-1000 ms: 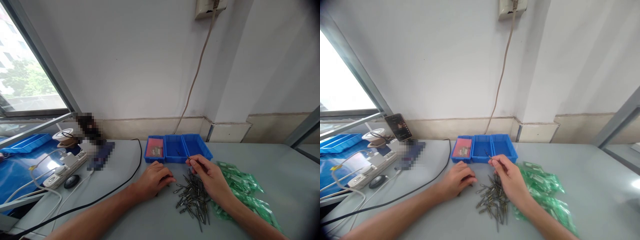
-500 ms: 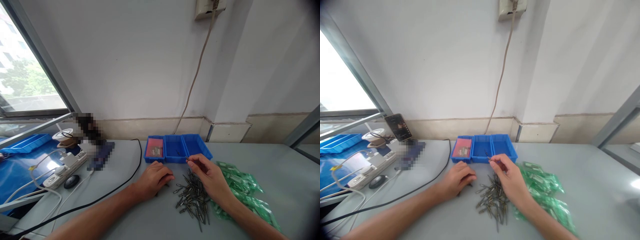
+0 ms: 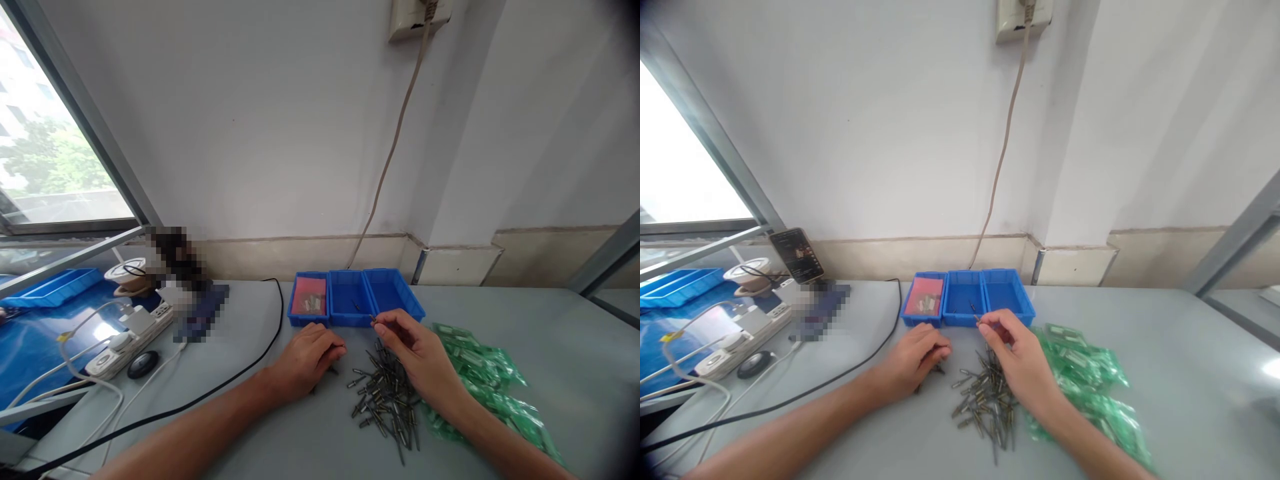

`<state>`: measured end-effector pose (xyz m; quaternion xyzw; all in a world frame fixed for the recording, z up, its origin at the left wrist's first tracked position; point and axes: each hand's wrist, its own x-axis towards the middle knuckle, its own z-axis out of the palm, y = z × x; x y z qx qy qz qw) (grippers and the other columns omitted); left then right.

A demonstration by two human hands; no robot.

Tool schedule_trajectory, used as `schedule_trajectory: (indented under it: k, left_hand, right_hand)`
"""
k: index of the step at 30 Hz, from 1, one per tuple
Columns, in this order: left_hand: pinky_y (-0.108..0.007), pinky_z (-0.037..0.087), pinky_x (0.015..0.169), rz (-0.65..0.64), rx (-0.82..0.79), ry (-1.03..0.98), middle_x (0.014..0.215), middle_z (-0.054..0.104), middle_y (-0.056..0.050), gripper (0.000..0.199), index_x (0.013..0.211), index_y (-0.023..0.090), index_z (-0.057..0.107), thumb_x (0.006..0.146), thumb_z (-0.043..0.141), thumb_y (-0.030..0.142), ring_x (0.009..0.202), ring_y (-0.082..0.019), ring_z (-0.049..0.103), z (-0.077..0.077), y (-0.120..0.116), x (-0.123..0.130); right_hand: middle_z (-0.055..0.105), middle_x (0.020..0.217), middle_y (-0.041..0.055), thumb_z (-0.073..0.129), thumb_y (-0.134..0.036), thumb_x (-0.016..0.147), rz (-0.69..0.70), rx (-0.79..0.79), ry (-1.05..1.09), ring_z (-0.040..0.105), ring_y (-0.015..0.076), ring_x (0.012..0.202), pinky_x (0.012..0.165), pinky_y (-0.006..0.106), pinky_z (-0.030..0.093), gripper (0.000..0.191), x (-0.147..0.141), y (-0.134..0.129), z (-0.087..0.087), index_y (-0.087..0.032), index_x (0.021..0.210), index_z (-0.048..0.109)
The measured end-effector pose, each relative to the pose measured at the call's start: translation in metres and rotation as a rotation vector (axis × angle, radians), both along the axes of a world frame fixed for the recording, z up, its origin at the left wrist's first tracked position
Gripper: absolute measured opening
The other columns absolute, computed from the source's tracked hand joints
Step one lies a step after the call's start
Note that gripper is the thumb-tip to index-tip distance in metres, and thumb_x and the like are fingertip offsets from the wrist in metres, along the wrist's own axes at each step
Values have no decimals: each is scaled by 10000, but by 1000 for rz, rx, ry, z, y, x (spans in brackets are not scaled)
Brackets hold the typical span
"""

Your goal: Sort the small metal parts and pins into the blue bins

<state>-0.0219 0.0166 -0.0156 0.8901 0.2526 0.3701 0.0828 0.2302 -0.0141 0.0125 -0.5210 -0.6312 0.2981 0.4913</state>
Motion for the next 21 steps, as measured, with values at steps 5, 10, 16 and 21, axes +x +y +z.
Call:
schedule_trajectory:
  k: [5,10,16,21]
  left_hand:
    - [-279,449,747,-14,29,-17,830,665,-35,310,1025,170,654,1164,436,341,775,-173,560,0,1,0]
    - [-287,463,771,-26,17,-5,869,680,-44,246,1053,161,660,1147,491,311,815,-180,569,-2,2,0]
    - [-290,483,784,-18,-2,0,894,693,-45,248,1056,163,664,1148,491,315,831,-178,583,-2,2,0]
    - [-287,491,782,-31,-3,-19,883,694,-42,223,1034,167,671,1135,527,304,827,-175,592,-2,2,0]
  right_hand:
    - [769,1000,44,659,-557,989,6,0,6,676,240,863,832,344,551,309,0,0,1,-260,989,745]
    - [766,1025,43,662,-566,988,1,2,22,682,242,907,858,341,548,316,0,0,-1,-261,1001,747]
    - [770,1020,53,658,-581,983,8,-9,10,681,246,892,852,352,554,342,0,0,1,-252,991,749]
    - [772,1037,49,652,-569,990,2,-5,5,685,251,926,860,351,547,328,0,0,0,-256,1006,749]
